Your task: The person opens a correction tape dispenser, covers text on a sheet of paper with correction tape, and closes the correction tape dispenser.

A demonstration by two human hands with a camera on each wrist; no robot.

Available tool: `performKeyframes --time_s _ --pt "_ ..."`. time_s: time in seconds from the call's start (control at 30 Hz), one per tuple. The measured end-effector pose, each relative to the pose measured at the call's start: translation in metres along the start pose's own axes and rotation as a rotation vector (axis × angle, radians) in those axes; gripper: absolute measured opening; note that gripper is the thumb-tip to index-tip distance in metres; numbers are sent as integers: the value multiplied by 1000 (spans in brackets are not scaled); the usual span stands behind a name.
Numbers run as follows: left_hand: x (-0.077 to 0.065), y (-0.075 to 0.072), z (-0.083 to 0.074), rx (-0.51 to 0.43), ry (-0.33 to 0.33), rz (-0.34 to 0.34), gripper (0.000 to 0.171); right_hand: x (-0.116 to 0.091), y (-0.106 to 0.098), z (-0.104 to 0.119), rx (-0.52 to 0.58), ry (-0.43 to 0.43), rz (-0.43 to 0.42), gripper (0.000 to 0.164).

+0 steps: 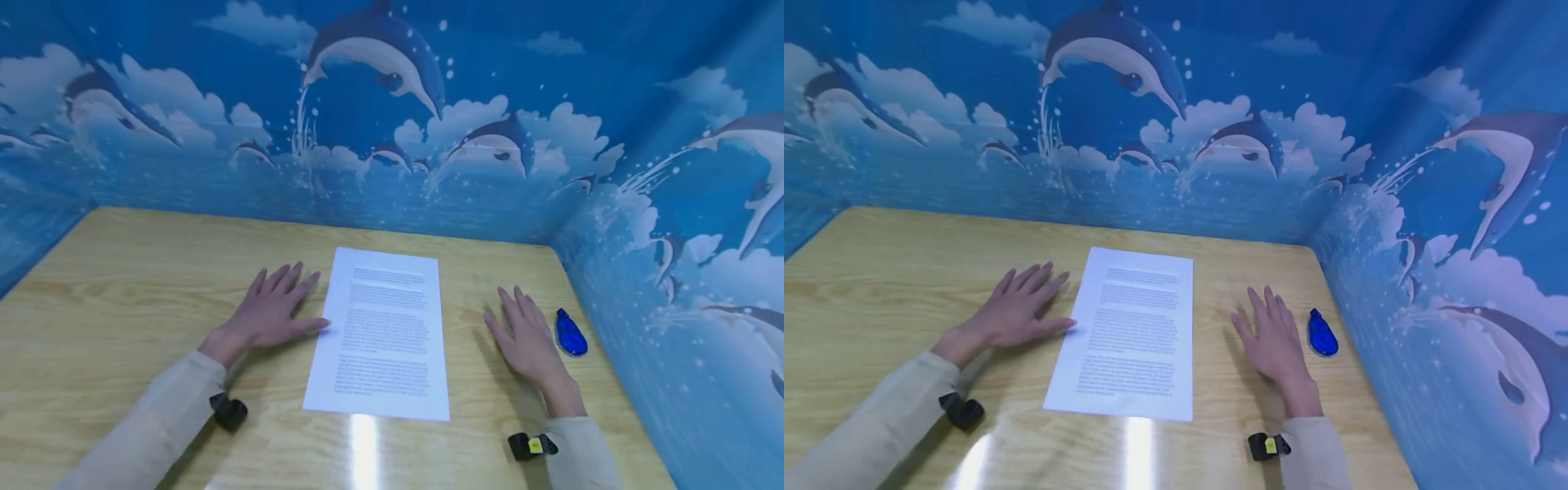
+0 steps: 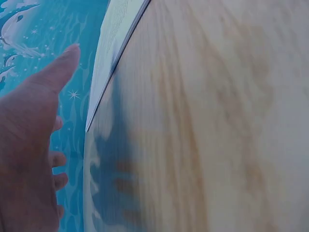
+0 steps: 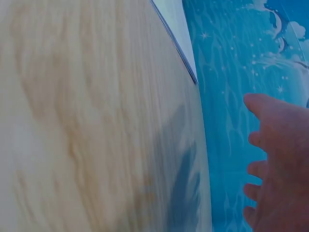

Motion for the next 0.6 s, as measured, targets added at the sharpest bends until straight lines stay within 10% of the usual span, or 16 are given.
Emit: performKeyframes --time_s 0.6 --pt "20 -3 -31 24 136 13 91 -22 -14 -60 63 69 -33 69"
Point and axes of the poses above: each hand's wrist, its own x-axis towards the middle knuckle, its own y-axis out of the palm, z = x × y, the point moved 5 cm from there along x, towards the middle knuckle, and after that the axes turned 14 degrees about z, right-handed, at the moved point
